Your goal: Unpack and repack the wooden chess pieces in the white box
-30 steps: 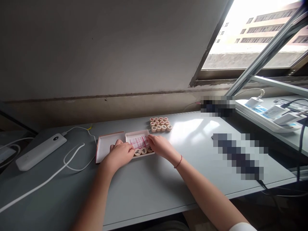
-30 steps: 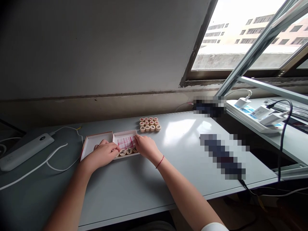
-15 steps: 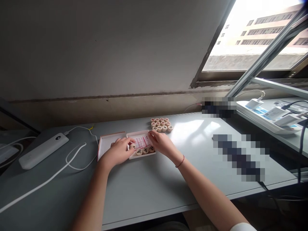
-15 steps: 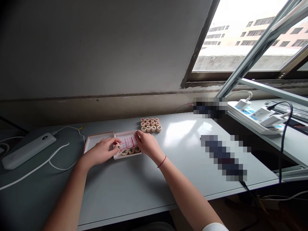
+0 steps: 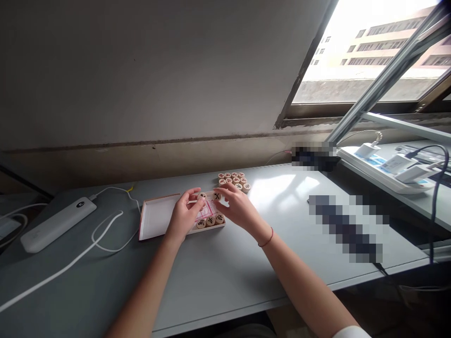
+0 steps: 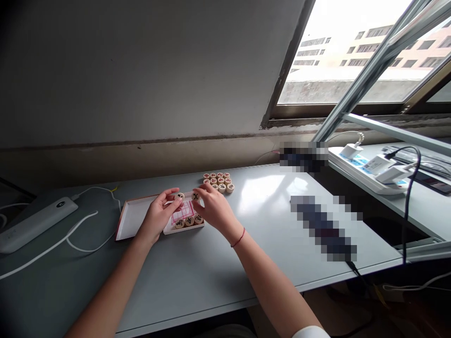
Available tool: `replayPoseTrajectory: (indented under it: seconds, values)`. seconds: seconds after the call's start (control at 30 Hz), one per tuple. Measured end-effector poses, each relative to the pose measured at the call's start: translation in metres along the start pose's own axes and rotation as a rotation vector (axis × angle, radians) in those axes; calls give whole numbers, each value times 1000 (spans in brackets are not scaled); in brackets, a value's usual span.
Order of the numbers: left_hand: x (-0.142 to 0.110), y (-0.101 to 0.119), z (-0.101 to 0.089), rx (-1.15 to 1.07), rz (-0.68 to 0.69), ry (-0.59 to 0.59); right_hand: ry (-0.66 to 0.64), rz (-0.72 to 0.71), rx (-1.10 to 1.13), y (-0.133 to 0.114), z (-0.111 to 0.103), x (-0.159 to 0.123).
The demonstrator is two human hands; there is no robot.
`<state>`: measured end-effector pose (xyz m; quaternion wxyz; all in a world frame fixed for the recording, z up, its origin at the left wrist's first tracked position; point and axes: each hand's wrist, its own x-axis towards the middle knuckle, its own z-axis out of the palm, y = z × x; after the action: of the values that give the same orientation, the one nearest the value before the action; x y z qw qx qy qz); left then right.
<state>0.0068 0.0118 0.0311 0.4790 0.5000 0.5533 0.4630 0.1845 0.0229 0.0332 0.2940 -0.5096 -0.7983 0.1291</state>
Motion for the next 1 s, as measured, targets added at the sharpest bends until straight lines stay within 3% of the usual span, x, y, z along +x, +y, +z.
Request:
replayPoseTrajectory:
  seconds: [0.17, 0.37, 0.47, 0.6, 0.73, 0.83, 0.9, 1.0]
  values:
    - [1, 0, -2, 36, -17, 14, -208, 275, -202, 15, -15, -1]
    - [3, -5, 0, 135, 24, -26, -236, 339, -307, 22, -9, 1]
    - [1, -7, 2, 347, 195, -13, -150, 291, -195, 12, -11, 0]
    - [-6, -10, 8, 585, 544, -45, -62, 138, 240, -13, -7, -7]
    - [-9, -13, 12, 680, 677, -75, 1, 92, 347, -16, 3, -10]
    - [-6, -15, 7, 848, 646, -25, 97, 126, 321, 3, -3, -10]
    - [-2, -15, -2, 975, 554, 30, 147, 200, 203, 19, -12, -10]
    - [3, -15, -17, 1096, 367, 85, 55, 262, -15, 35, -19, -11]
